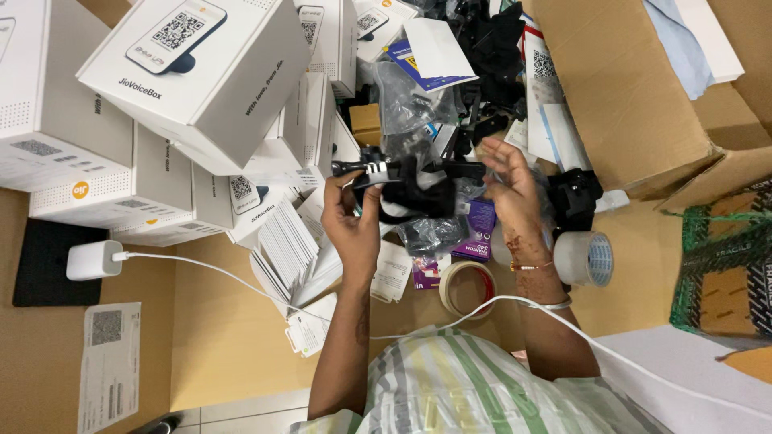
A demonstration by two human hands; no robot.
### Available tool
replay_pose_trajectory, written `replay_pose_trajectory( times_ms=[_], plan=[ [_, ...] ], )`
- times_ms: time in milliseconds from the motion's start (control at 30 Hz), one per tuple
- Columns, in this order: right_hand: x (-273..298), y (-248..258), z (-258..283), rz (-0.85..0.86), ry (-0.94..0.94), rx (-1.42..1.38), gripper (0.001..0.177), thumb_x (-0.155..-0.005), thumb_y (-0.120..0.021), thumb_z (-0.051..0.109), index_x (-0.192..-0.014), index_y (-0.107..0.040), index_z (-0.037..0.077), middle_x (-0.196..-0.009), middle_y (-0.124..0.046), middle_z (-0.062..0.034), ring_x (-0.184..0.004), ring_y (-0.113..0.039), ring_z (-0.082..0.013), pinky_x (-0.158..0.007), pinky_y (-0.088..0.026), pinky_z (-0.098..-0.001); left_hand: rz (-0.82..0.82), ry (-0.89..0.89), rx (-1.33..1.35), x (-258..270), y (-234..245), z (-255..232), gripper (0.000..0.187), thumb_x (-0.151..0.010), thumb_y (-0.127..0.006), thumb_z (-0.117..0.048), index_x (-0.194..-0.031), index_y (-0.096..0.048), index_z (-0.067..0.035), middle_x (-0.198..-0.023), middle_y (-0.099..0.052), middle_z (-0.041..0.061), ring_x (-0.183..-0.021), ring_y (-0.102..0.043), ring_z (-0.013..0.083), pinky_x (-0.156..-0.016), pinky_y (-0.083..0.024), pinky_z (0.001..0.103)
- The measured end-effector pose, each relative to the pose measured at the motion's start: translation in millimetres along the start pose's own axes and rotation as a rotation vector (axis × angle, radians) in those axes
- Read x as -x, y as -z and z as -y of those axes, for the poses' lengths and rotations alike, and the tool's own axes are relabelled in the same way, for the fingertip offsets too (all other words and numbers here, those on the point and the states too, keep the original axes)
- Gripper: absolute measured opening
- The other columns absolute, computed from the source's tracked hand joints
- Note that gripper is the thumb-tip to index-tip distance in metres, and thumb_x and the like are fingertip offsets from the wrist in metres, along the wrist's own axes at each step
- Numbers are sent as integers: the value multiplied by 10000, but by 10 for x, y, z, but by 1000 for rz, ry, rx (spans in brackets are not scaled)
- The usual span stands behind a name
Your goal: The person sorts white retail boxes and padded envelopes on a desk, then picks up a black plastic bracket by hand, moves its various parts, and places it into a cardboard box.
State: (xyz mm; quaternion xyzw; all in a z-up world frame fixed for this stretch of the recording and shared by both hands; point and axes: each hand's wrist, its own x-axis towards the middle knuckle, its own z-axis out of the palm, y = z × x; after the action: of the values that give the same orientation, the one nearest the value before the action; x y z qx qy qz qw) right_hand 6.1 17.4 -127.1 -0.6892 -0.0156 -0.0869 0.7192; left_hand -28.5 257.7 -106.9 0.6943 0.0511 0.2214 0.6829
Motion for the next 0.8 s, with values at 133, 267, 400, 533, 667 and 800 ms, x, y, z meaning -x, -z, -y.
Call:
replay_pose_trajectory(
  times_ms=[133, 267, 400, 533, 667, 800],
  plan=[
    [135, -196, 305, 196, 215, 38, 444, -995, -652, -14, -1426, -556, 35, -1440, -602, -115, -1323, -567, -203, -1079, -471, -323, 121, -95, 186, 18, -30, -165, 195, -963, -659, 81, -1149, -647, 22, -942, -711, 34, -867, -662, 72, -776, -521, 205],
    [295, -376, 579, 413, 382, 153, 415, -974, -729, 105, -1358, -592, 21, -1416, -600, -124, -1342, -571, -221, -1135, -465, -358, 256, -38, 238, 6, -38, -233, 135, -979, -680, 55, -1110, -676, 25, -950, -747, 46, -847, -695, 73, -793, -561, 214],
    [311, -418, 626, 445, 409, 168, 368, -956, -753, 142, -1278, -638, 6, -1346, -623, -128, -1272, -613, -217, -1092, -498, -352, 301, 17, 255, -18, 1, -255, 170, -941, -720, 23, -1109, -692, 29, -879, -726, 30, -701, -639, 62, -652, -518, 213],
    [266, -319, 635, 532, 429, 193, 325, -1036, -588, 133, -1330, -628, 0, -1354, -631, -114, -1283, -620, -214, -1101, -489, -341, 292, 99, 207, -35, 15, -238, 145, -933, -750, -21, -1065, -720, 30, -775, -696, 11, -594, -600, 55, -546, -480, 208],
    [282, -328, 619, 473, 365, 208, 244, -1058, -616, 121, -1266, -652, -1, -1297, -661, -108, -1222, -645, -207, -1057, -512, -331, 291, 129, 223, -13, -37, -238, 132, -936, -751, -53, -1041, -723, 22, -754, -689, -3, -565, -582, 47, -513, -461, 205],
    [281, -365, 587, 343, 416, 287, 258, -983, -721, 104, -1199, -658, -22, -1212, -683, -115, -1142, -653, -186, -998, -517, -315, 253, 141, 219, 54, -144, -201, 134, -937, -760, -84, -1021, -721, 14, -743, -678, -17, -570, -560, 39, -518, -451, 200]
  ],
)
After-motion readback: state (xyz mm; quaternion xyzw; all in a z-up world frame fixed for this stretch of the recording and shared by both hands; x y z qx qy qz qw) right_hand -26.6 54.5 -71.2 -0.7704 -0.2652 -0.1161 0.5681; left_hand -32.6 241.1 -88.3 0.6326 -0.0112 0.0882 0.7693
